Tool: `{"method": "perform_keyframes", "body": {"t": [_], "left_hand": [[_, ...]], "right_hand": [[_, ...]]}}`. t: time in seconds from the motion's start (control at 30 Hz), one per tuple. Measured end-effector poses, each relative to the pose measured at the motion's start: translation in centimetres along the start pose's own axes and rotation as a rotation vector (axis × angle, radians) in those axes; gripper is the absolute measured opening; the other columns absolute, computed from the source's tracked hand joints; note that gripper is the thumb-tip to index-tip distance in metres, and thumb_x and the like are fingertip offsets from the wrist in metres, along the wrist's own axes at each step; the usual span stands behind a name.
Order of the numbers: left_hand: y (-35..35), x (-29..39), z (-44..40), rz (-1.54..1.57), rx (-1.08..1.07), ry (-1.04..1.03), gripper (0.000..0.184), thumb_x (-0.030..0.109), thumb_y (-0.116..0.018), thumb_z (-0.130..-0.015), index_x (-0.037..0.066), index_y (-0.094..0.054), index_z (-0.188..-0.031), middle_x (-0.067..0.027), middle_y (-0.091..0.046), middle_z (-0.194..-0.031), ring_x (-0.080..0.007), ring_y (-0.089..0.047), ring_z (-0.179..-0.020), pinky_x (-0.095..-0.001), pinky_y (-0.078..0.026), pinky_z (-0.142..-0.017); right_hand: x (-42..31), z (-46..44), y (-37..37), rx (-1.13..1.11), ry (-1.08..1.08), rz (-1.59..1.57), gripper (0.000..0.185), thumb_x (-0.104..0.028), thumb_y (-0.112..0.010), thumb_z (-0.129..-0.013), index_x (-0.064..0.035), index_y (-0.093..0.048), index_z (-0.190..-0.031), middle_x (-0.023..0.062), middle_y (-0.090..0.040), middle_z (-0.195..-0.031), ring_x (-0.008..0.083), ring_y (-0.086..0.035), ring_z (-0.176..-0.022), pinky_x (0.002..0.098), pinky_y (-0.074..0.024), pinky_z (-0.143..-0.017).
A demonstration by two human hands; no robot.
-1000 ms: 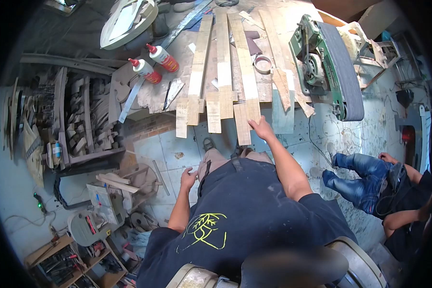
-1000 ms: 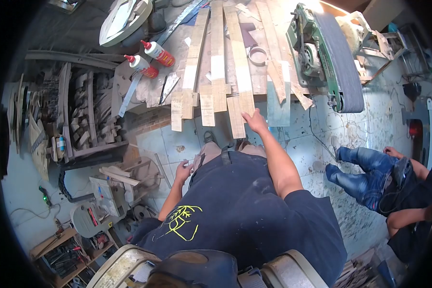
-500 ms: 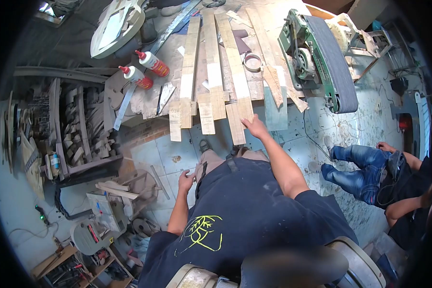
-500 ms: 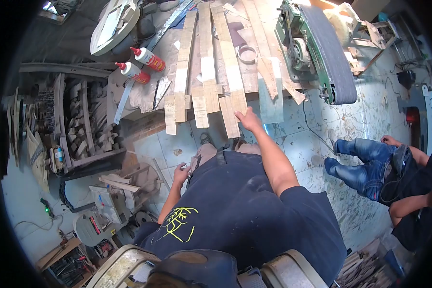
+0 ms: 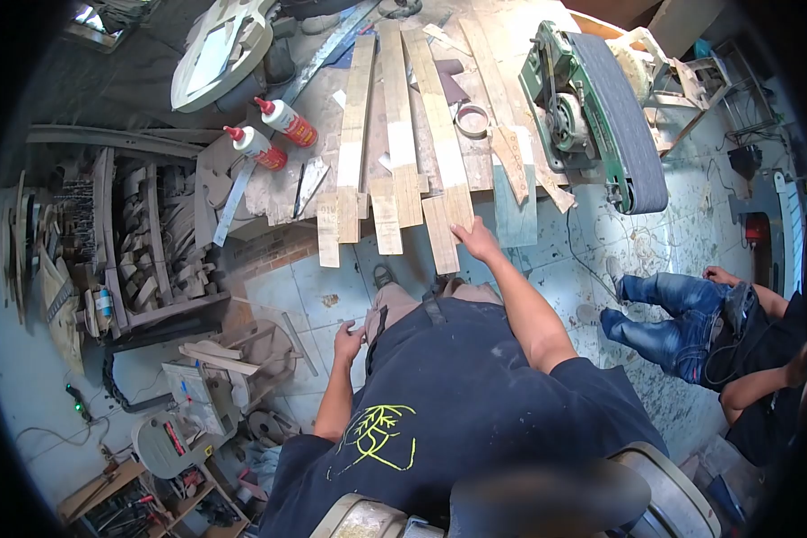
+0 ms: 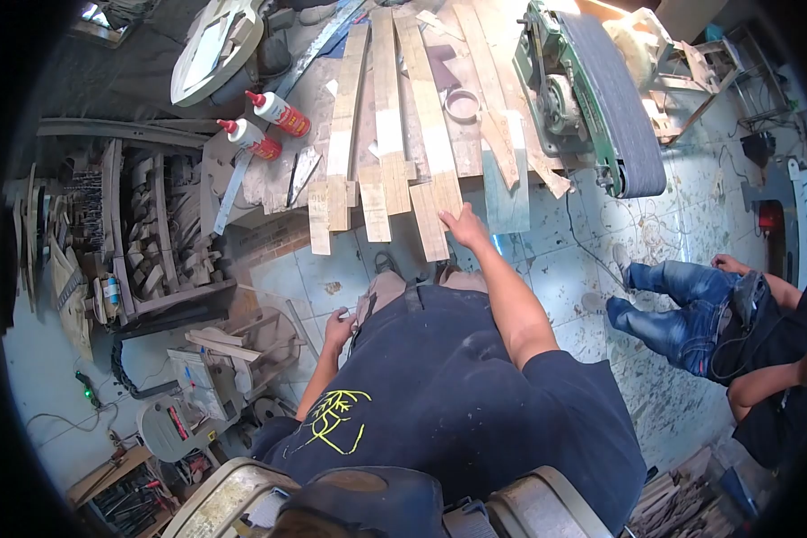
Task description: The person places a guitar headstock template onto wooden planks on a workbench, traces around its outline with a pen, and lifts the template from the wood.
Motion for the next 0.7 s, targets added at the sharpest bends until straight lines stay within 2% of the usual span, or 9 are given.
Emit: {"method": "perform_keyframes", "body": {"t": [0.53, 0.7], "left_hand": [[-0.2, -0.7, -0.8, 0.028, -0.009, -0.045, 0.058, 0.024, -0.076, -0.091, -0.002, -0.057, -0.138, -0.0169, -0.073, -0.103, -0.0206, -0.072, -0.079, -0.0327, -0.056, -0.066], [0.0, -0.4, -0.5, 0.025, -0.03, 0.003, 0.058, 0.022, -0.076, -0.091, -0.001, -0.055, -0.14, -0.0167, -0.073, -0.105, -0.0202, -0.072, -0.081, -0.032, -0.055, -0.065]], "right_hand": [[-0.2, 0.3, 0.2, -0.011, -0.006, 0.001, 0.086, -0.066, -0.062, -0.091, 0.0071, -0.045, -0.134, 0.0348, -0.064, -0.126, 0.0483, -0.061, -0.121, 0.05, -0.0482, -0.103], [-0.4, 0.7, 0.4, 0.002, -0.043, 0.003, 0.087, -0.067, -0.062, -0.09, 0.0072, -0.045, -0.133, 0.0347, -0.064, -0.127, 0.0477, -0.061, -0.122, 0.0497, -0.0476, -0.104]]}}
Point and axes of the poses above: each hand's wrist, its own z-axis away from the middle knuckle, its own y-axis out of the back of the hand, x = y × z, the point moved 7 cm from there along -z, towards the middle knuckle
